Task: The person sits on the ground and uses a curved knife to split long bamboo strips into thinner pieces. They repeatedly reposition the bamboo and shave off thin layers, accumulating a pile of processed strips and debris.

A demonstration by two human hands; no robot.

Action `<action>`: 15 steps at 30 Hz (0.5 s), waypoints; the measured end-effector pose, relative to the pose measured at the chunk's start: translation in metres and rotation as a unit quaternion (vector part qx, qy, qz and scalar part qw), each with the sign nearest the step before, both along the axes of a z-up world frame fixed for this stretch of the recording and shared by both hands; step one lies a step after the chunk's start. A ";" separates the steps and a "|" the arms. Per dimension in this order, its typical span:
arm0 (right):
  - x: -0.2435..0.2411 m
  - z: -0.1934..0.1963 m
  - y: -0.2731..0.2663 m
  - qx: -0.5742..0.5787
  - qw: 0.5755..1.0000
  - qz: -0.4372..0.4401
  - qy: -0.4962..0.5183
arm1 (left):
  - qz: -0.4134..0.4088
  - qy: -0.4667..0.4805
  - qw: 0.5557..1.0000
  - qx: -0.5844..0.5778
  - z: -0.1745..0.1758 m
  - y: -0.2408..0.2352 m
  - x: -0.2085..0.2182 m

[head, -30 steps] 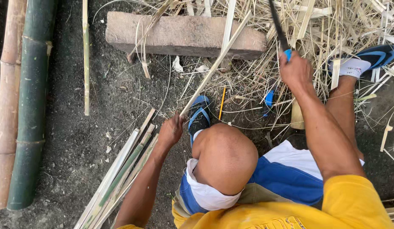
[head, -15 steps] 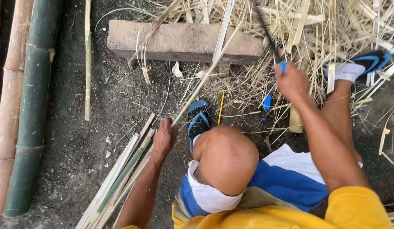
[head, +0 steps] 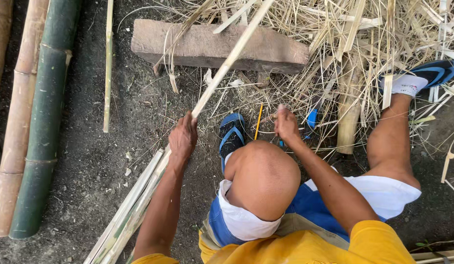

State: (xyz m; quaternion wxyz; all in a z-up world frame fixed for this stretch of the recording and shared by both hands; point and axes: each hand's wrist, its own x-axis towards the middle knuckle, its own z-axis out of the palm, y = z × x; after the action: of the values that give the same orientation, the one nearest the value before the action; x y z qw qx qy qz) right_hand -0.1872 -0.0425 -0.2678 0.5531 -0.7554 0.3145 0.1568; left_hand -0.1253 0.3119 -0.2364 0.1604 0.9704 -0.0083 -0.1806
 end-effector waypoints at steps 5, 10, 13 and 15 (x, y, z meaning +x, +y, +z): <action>-0.004 0.036 -0.021 -0.150 0.984 0.066 -0.071 | -0.074 0.043 0.995 -0.042 -0.003 -0.049 -0.012; -0.006 0.085 -0.004 -0.325 0.869 0.355 -0.112 | -0.117 0.006 0.987 -0.107 -0.009 -0.089 0.000; 0.010 0.100 -0.008 -0.342 0.852 0.393 -0.056 | -0.105 0.014 0.988 -0.111 0.001 -0.090 -0.004; 0.014 0.103 -0.012 -0.355 0.847 0.393 -0.026 | -0.094 0.048 0.990 -0.093 0.011 -0.093 -0.007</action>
State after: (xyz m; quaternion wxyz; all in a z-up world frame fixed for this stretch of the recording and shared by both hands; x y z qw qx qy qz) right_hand -0.1732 -0.0542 -0.1646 0.1469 -0.9646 0.0105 0.2188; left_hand -0.1321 0.2186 -0.2252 0.2325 0.9363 -0.1082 -0.2399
